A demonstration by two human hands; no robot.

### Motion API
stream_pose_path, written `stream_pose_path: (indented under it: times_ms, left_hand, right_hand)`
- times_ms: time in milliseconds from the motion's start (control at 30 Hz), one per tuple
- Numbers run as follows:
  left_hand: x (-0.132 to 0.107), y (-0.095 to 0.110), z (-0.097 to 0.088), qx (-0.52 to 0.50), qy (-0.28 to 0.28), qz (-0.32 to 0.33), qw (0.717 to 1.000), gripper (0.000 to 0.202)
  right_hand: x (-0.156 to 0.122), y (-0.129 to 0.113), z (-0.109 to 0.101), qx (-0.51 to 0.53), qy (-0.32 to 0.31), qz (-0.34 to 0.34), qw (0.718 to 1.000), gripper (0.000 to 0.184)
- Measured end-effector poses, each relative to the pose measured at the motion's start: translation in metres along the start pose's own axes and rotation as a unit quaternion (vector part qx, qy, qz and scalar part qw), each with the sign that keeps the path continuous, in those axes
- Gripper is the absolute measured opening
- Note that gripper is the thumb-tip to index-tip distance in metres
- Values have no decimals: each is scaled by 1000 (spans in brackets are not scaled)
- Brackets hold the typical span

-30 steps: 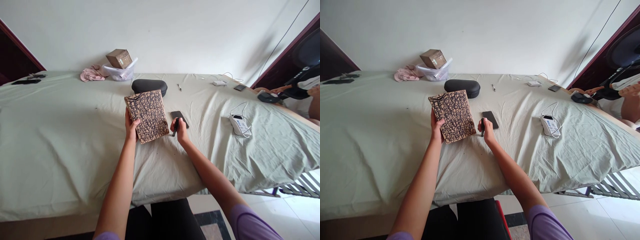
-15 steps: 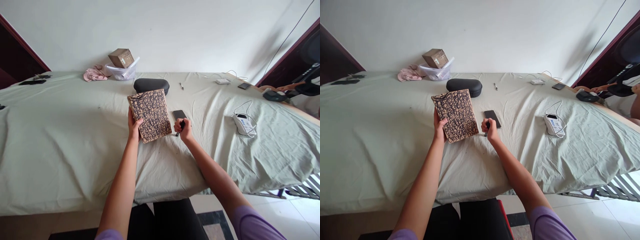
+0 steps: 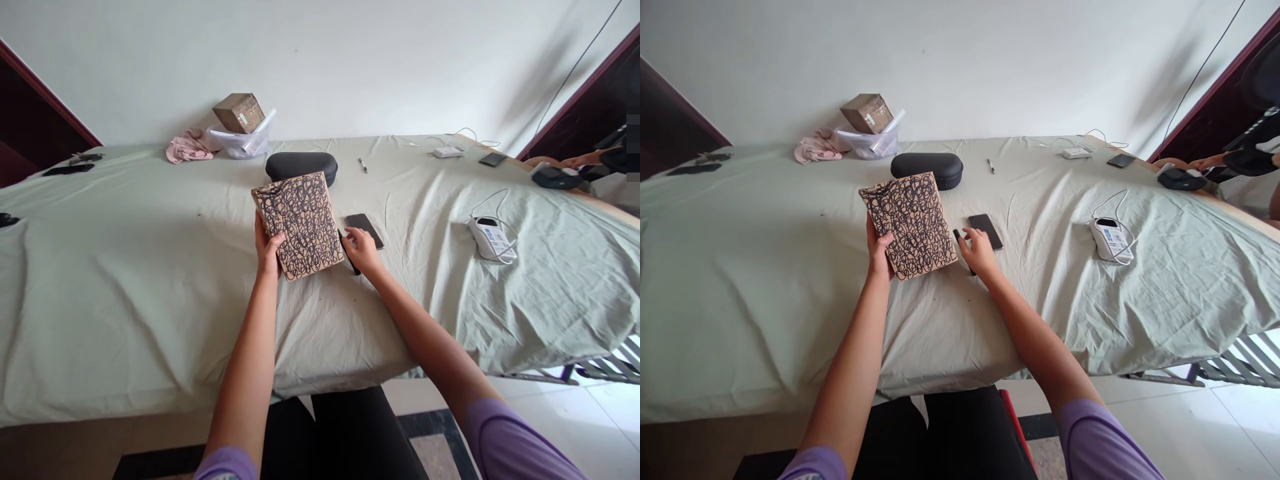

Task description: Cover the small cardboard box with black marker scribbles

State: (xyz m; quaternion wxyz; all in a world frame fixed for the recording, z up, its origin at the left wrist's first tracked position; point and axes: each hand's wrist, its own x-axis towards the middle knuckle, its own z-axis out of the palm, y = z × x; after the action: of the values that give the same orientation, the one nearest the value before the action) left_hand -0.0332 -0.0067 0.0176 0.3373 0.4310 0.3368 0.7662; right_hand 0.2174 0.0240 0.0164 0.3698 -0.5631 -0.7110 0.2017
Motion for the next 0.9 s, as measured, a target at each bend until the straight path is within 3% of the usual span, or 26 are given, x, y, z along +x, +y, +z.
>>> stream_pose_path:
  times_ms: [133, 200, 300, 367, 533, 633, 700, 800, 833, 900]
  left_hand:
    - [0, 1, 1, 2, -12, 13, 1000, 95]
    - [0, 2, 2, 8, -14, 17, 1000, 95]
    - [0, 3, 3, 10, -18, 20, 1000, 92]
    - [0, 3, 4, 2, -20, 19, 1000, 91]
    - [0, 2, 3, -9, -9, 2, 1000, 96]
    - [0, 2, 2, -2, -1, -6, 1000, 100]
    - [1, 3, 2, 8, -5, -8, 1000, 101]
    - [1, 2, 2, 16, -14, -20, 1000, 105]
    - [2, 1, 1, 17, -14, -24, 999, 107]
    - [2, -1, 0, 16, -7, -28, 999, 110]
  right_hand:
    - [3, 6, -13, -225, 5, 138, 965, 69]
    - [6, 8, -17, -261, -18, 182, 948, 83]
    - [12, 13, -22, -250, -28, 196, 948, 92]
    - [16, 19, -25, -185, -14, 214, 959, 90]
    - [21, 33, -29, 81, 21, 226, 971, 30]
    - [19, 27, -28, 183, 37, 198, 962, 33]
    - [16, 17, -29, 342, 47, 171, 923, 38]
    - [9, -1, -34, 561, -13, 123, 819, 44]
    - [6, -8, -37, 587, -46, 113, 800, 45]
    - [-2, -20, -43, 595, -99, 109, 790, 48]
